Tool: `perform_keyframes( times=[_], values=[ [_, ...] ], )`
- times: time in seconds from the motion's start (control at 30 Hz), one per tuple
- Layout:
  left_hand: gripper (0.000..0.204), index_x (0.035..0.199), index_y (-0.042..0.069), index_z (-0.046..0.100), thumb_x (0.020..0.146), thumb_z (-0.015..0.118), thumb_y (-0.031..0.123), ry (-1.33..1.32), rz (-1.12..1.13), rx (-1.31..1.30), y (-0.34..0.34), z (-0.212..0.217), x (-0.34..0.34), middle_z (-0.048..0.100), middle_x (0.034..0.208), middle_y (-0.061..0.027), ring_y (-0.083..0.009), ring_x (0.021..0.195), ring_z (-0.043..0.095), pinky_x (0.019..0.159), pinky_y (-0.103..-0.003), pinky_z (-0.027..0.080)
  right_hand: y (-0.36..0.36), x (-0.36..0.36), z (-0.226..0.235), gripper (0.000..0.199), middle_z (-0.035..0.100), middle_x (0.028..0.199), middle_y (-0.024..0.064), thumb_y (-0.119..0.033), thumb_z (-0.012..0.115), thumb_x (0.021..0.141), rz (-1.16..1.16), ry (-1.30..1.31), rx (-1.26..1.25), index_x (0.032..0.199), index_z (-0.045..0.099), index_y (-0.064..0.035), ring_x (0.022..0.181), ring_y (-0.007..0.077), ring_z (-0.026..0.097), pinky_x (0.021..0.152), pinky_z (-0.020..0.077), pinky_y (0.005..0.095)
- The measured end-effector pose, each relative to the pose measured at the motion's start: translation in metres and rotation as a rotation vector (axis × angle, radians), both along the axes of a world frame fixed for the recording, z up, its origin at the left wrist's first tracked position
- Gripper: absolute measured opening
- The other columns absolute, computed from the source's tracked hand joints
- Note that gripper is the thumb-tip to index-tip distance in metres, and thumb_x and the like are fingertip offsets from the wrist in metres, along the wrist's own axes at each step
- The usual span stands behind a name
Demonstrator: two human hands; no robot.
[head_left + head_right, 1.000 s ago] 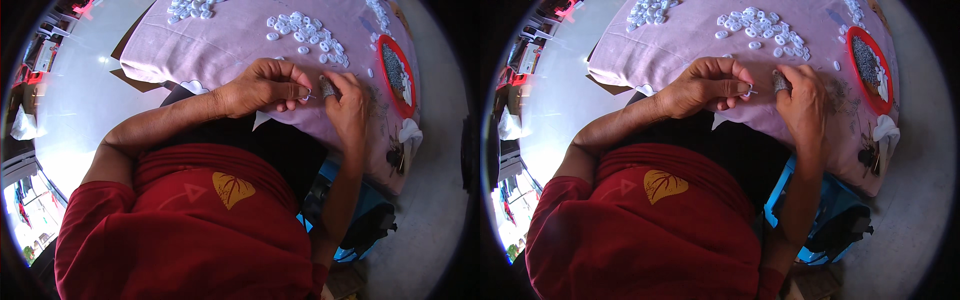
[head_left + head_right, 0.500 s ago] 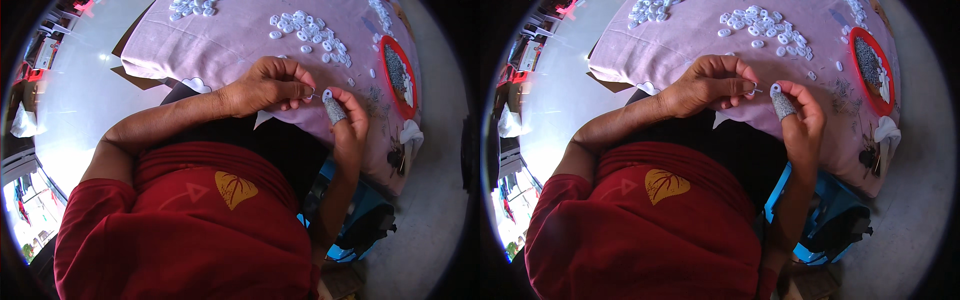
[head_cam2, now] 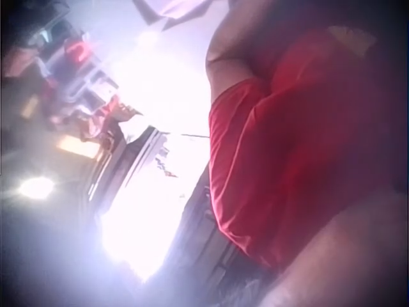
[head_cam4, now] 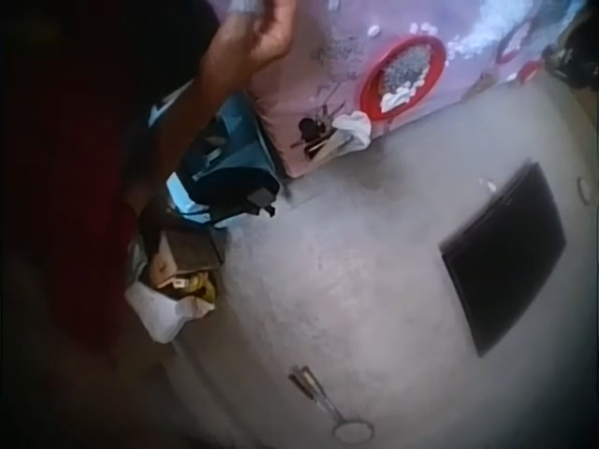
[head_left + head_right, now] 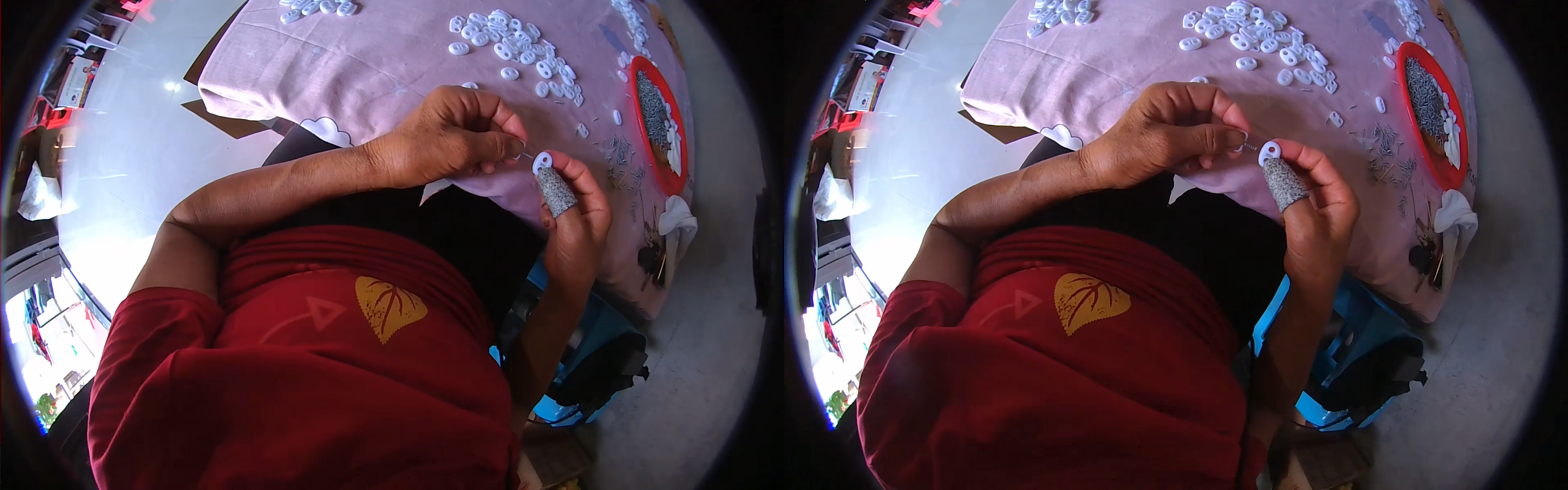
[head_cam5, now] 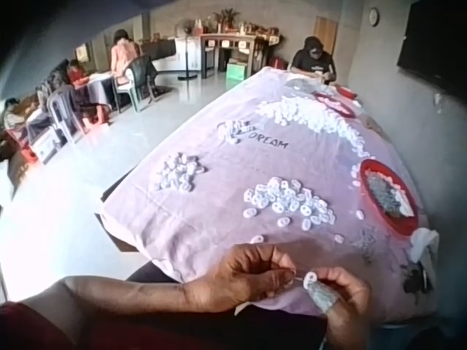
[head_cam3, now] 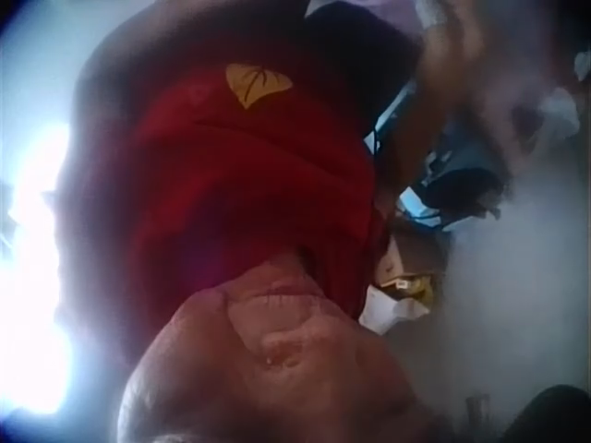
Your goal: The person assembles plastic fasteners by inserting small metal springs into the plastic pieces by hand.
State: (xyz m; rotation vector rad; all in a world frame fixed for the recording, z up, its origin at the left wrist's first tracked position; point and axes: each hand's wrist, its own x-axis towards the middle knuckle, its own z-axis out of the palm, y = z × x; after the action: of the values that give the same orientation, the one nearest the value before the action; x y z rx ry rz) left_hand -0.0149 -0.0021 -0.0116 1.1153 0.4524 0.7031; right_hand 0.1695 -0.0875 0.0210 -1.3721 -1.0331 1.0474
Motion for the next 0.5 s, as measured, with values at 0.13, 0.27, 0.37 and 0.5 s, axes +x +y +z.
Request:
perform_keyframes(
  times=[0.13, 0.27, 0.37, 0.5],
  values=[
    [0.015, 0.104, 0.002, 0.062, 0.091, 0.064, 0.010, 0.006, 0.006, 0.044, -0.0003, -0.0012, 0.0009, 0.063, 0.083, -0.0004, -0.0026, 0.068, 0.055, 0.056, -0.016, 0.045, -0.0006, -0.0010, -0.0004, 0.022, 0.065, 0.097, 0.0065, 0.005, 0.058, 0.082, 0.007, -0.009, -0.020, 0.104, 0.064, 0.0051, 0.091, 0.0113, 0.060, 0.085, 0.0462, 0.0233],
    [0.016, 0.104, 0.002, 0.062, 0.090, 0.064, 0.009, 0.011, 0.001, 0.058, -0.0006, -0.0016, 0.0008, 0.063, 0.084, -0.0005, -0.0026, 0.069, 0.055, 0.057, -0.016, 0.045, -0.0001, -0.0021, -0.0009, 0.023, 0.065, 0.097, 0.0072, 0.007, 0.057, 0.082, 0.017, -0.048, 0.017, 0.104, 0.064, 0.0057, 0.091, 0.0119, 0.060, 0.086, 0.0463, 0.0238],
    [0.016, 0.104, 0.002, 0.063, 0.090, 0.064, 0.009, 0.036, -0.002, 0.053, -0.0007, -0.0003, 0.0010, 0.063, 0.084, -0.0005, -0.0025, 0.069, 0.055, 0.058, -0.016, 0.045, -0.0003, -0.0017, -0.0011, 0.023, 0.065, 0.096, 0.0075, 0.007, 0.056, 0.082, 0.019, -0.062, 0.026, 0.103, 0.064, 0.0060, 0.091, 0.0123, 0.060, 0.086, 0.0464, 0.0244],
    [0.015, 0.104, 0.002, 0.063, 0.091, 0.064, 0.008, 0.046, -0.003, 0.057, -0.0013, 0.0012, 0.0004, 0.063, 0.084, -0.0003, -0.0026, 0.070, 0.055, 0.059, -0.016, 0.045, -0.0002, -0.0007, -0.0003, 0.024, 0.064, 0.096, 0.0075, 0.009, 0.053, 0.081, 0.032, -0.107, 0.027, 0.103, 0.063, 0.0064, 0.090, 0.0124, 0.060, 0.085, 0.0466, 0.0249]
  ],
)
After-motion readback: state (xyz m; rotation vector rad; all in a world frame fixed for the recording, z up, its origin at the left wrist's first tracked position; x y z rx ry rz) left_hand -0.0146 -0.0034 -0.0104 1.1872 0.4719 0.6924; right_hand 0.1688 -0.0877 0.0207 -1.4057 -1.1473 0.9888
